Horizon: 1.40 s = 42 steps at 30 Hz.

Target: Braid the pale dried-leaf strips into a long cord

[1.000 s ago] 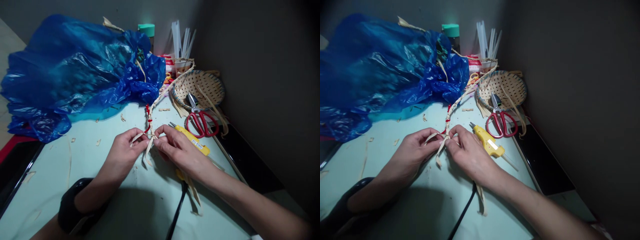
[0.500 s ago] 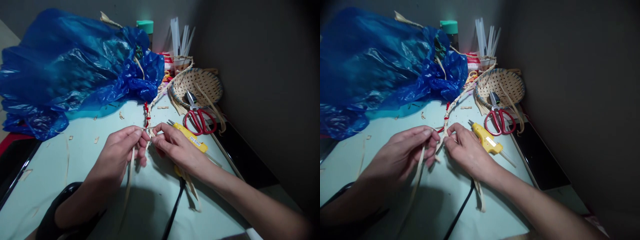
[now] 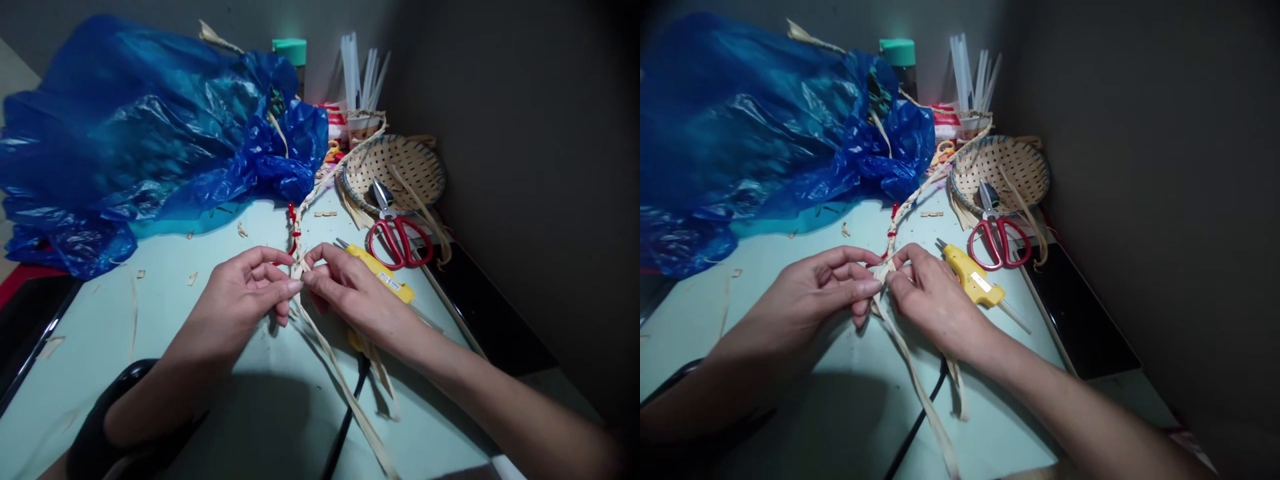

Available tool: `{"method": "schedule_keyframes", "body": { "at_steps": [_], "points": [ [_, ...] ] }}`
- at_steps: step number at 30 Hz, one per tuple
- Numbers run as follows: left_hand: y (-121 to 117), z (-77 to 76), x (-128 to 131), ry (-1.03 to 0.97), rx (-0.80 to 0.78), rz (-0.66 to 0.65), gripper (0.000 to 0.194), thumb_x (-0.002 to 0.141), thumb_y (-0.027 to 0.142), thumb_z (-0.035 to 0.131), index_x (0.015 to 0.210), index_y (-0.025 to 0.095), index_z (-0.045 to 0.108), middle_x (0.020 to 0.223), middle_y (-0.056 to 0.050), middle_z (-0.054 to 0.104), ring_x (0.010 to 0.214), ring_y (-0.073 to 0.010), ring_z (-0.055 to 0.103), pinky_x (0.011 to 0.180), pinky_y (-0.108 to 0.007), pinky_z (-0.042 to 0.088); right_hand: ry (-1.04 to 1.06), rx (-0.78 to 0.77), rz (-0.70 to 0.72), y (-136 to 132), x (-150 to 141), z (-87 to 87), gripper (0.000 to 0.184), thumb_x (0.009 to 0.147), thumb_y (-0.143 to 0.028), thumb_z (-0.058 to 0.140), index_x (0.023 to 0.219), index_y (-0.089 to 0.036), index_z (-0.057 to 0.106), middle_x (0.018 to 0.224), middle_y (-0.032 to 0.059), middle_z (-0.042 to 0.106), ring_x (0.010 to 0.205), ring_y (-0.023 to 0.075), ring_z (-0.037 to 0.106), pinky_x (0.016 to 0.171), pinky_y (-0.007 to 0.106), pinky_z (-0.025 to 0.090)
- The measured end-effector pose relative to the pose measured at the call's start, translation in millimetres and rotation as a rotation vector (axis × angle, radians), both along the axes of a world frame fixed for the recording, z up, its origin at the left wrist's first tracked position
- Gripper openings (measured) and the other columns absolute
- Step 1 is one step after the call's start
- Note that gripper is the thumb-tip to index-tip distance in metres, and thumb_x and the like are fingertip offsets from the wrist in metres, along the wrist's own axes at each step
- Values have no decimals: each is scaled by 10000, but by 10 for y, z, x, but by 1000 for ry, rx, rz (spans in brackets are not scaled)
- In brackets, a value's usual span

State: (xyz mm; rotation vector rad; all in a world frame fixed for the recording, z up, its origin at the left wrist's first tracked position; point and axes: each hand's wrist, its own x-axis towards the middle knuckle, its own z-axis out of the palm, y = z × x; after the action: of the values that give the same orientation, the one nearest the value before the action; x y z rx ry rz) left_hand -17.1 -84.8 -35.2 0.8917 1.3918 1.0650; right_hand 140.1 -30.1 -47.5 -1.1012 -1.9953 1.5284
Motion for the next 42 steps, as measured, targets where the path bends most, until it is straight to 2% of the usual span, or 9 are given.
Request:
{"method": "schedule_keyframes", "body": {
  "at_steps": [5, 11, 15, 18, 21, 24, 28, 34, 42],
  "points": [
    [48, -90, -31, -10, -24, -20, 294, 699, 256, 768, 900, 178, 568, 535, 62, 572, 479, -81, 512, 472, -183, 399, 18, 1, 24, 4, -3, -11, 50, 905, -249, 432, 897, -211, 463, 606, -45, 534, 583, 120, 478, 567, 250, 308],
    [62, -107, -36, 12, -44, -40, 166, 748, 226, 714, 852, 163, 600, 472, 63, 545, 413, -63, 460, 447, -183, 330, 31, 20, 32, -5, 5, -21, 32, 904, -231, 425, 918, -215, 449, 645, -32, 559, 633, 134, 501, 599, 254, 332],
    [74, -120, -16, 9, -41, -21, 175, 732, 227, 727, 803, 169, 577, 507, 54, 578, 388, -55, 432, 413, -185, 307, 65, -25, 53, -4, 3, 2, 77, 894, -196, 412, 953, -221, 455, 650, -38, 572, 615, 125, 486, 595, 249, 331],
    [80, -118, 17, 19, -16, -18, 162, 740, 223, 721, 781, 157, 579, 615, 6, 663, 450, -61, 490, 432, -177, 343, 58, -59, 73, 1, 8, 32, 119, 888, -179, 402, 976, -222, 470, 660, -43, 572, 584, 117, 464, 573, 246, 312],
    [83, -105, 49, 15, 11, -33, 137, 761, 222, 702, 764, 154, 583, 648, -10, 684, 569, -97, 592, 533, -193, 434, 51, -59, 91, 3, 18, 60, 145, 891, -172, 386, 992, -223, 476, 687, -44, 575, 582, 112, 456, 577, 247, 310],
    [87, -100, 44, -8, 3, -58, 143, 778, 230, 686, 731, 158, 571, 613, 0, 664, 594, -110, 610, 579, -211, 452, 37, -19, 91, 2, 23, 85, 136, 899, -188, 382, 985, -221, 482, 700, -36, 584, 635, 126, 490, 608, 257, 326],
    [92, -106, -23, -52, -49, -94, 94, 770, 211, 681, 759, 159, 604, 590, 34, 597, 516, -71, 502, 479, -185, 350, -55, 102, 87, -8, 19, 108, 128, 902, -181, 361, 927, -210, 483, 718, -13, 599, 715, 156, 528, 658, 283, 340],
    [83, -97, -41, -97, -127, -43, 101, 720, 200, 705, 784, 153, 643, 667, 22, 579, 523, -61, 427, 495, -197, 308, -176, 236, 55, -48, 36, 98, 99, 935, -235, 360, 964, -202, 448, 781, 12, 630, 768, 184, 556, 694, 303, 348],
    [78, -106, -9, 78, -45, -28, 132, 780, 254, 650, 695, 160, 610, 627, 1, 617, 605, -119, 525, 602, -239, 377, -210, 243, 94, -69, 65, 80, 117, 969, -278, 359, 912, -214, 439, 791, 13, 666, 671, 154, 557, 621, 286, 326]
  ]
}}
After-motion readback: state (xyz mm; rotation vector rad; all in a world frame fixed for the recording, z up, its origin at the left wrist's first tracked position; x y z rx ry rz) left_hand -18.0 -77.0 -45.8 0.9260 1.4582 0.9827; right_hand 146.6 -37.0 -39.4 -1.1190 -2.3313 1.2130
